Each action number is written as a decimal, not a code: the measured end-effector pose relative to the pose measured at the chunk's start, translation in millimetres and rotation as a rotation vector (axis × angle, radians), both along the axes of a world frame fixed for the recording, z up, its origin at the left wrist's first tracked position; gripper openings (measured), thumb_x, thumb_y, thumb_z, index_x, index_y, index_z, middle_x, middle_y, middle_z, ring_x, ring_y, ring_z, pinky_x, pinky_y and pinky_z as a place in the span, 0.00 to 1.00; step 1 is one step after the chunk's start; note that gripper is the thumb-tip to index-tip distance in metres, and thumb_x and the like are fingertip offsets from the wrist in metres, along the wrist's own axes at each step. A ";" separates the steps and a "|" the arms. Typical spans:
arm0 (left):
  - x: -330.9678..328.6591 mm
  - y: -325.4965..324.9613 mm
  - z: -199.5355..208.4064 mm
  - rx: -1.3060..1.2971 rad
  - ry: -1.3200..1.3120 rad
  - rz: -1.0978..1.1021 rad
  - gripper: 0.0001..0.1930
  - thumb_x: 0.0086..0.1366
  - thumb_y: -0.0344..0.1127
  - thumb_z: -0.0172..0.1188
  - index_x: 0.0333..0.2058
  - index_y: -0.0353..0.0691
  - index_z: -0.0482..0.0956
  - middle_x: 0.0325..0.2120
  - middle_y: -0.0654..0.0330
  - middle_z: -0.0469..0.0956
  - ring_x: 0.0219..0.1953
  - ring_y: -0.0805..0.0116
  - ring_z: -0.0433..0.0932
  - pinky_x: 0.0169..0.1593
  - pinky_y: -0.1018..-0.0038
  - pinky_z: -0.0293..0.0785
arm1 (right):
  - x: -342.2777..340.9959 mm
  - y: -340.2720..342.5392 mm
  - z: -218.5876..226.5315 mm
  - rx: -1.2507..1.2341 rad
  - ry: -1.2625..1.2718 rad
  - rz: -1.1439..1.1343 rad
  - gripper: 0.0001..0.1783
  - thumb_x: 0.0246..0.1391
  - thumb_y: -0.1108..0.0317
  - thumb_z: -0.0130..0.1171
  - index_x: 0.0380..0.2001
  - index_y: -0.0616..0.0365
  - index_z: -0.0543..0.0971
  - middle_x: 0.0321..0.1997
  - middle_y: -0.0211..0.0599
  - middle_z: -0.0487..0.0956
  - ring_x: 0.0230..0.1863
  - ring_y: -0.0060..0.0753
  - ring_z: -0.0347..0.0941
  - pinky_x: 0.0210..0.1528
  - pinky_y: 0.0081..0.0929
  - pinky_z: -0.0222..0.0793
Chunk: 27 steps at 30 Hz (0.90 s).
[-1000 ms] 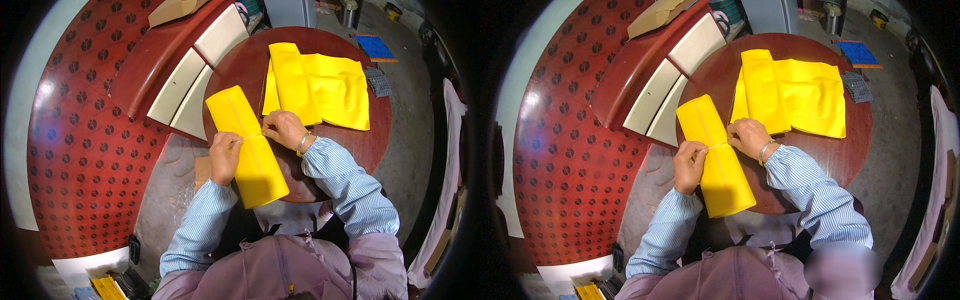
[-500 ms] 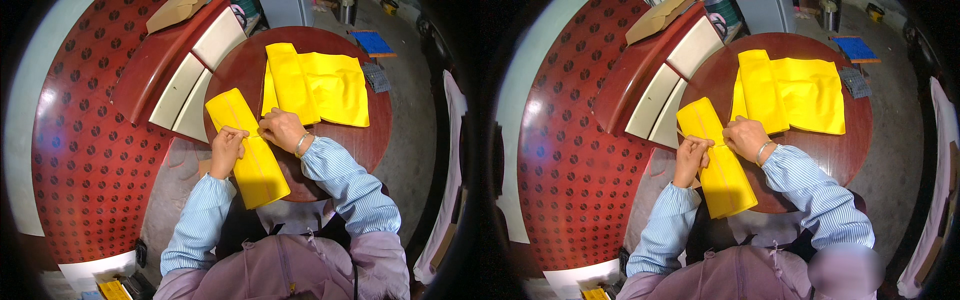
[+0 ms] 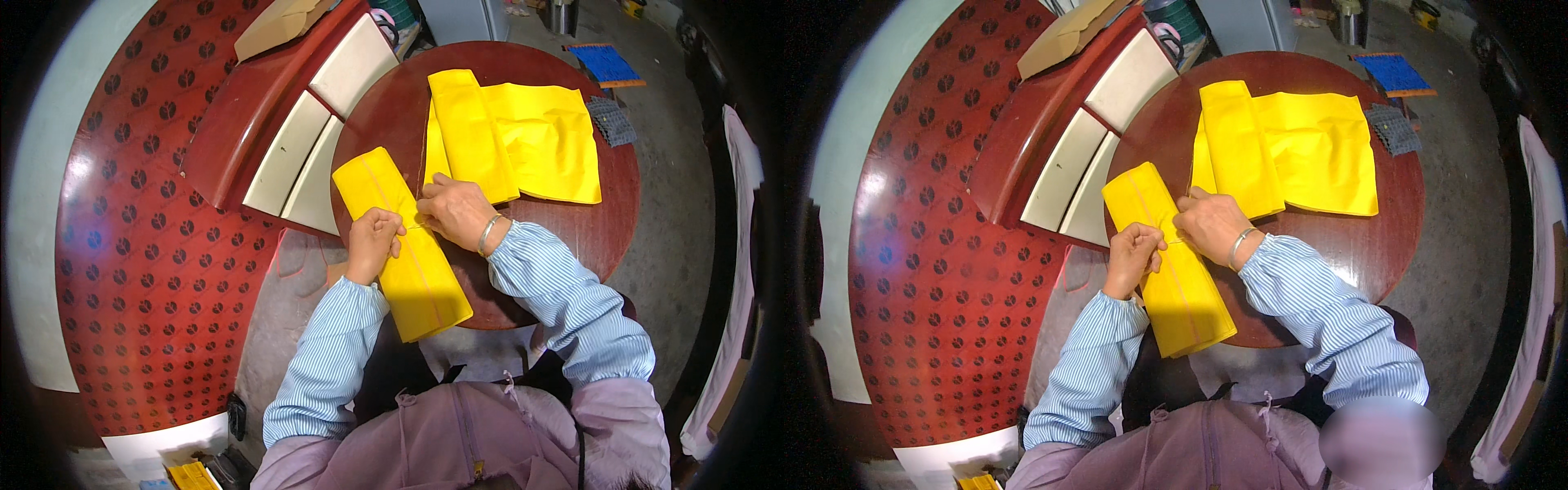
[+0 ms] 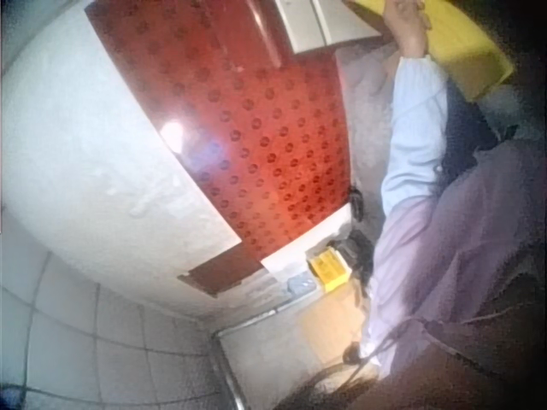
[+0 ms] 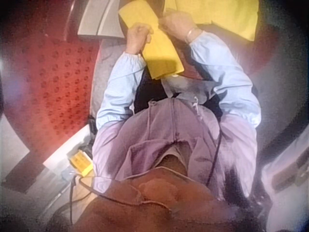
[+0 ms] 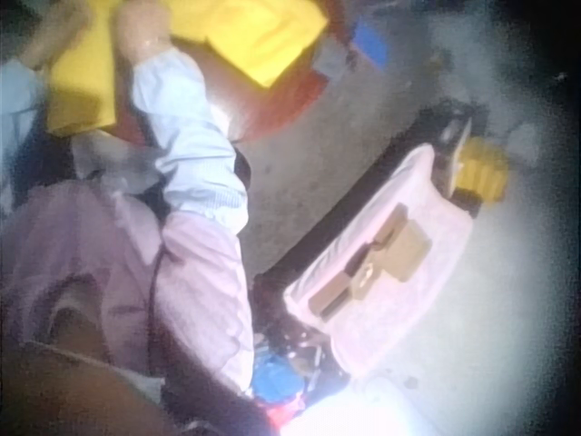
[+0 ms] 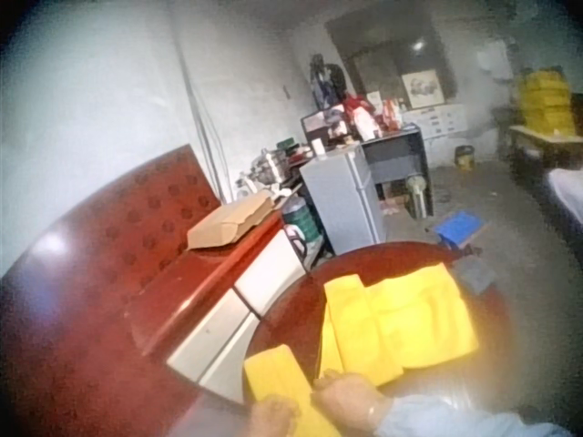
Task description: The person folds yellow fabric pieces on a round wooden table, aligning edges and pressing folds flat. They stack completed pieces on a nearby cabinet and continue folding additional pieces.
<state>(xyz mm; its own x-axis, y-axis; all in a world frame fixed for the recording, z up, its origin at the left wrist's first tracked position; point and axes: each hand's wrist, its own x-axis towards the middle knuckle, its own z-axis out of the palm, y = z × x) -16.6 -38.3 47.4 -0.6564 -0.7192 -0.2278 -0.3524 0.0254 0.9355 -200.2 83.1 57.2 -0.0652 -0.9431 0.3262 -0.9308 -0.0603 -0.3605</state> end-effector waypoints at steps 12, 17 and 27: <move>4.3 -4.7 10.8 0.014 -0.120 -0.135 0.08 0.74 0.32 0.64 0.43 0.32 0.85 0.27 0.60 0.85 0.22 0.78 0.78 0.23 0.82 0.65 | 19.9 -26.7 -36.1 -0.090 -0.454 0.002 0.12 0.61 0.66 0.68 0.46 0.58 0.81 0.40 0.46 0.86 0.36 0.45 0.84 0.43 0.37 0.79; 6.5 -9.2 7.2 0.180 -0.023 -0.033 0.08 0.72 0.33 0.67 0.43 0.34 0.85 0.31 0.59 0.86 0.25 0.75 0.82 0.22 0.82 0.66 | 13.0 -18.4 -35.8 -0.006 -0.855 -0.030 0.12 0.58 0.65 0.73 0.40 0.60 0.84 0.28 0.42 0.84 0.29 0.34 0.81 0.35 0.31 0.76; 6.0 10.2 -6.6 -0.155 0.076 0.044 0.06 0.63 0.21 0.69 0.31 0.34 0.80 0.27 0.58 0.85 0.28 0.74 0.81 0.34 0.77 0.76 | 28.2 9.9 -32.2 -0.069 -0.421 -0.123 0.05 0.54 0.66 0.70 0.32 0.53 0.89 0.43 0.39 0.87 0.47 0.48 0.81 0.49 0.42 0.78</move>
<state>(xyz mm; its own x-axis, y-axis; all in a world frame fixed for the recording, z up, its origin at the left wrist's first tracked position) -10.6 -28.1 40.8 -0.6346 -0.7703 -0.0629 -0.2852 0.1577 0.9454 -172.1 93.0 25.1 -0.3164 -0.8969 0.3089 -0.7056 0.0049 -0.7086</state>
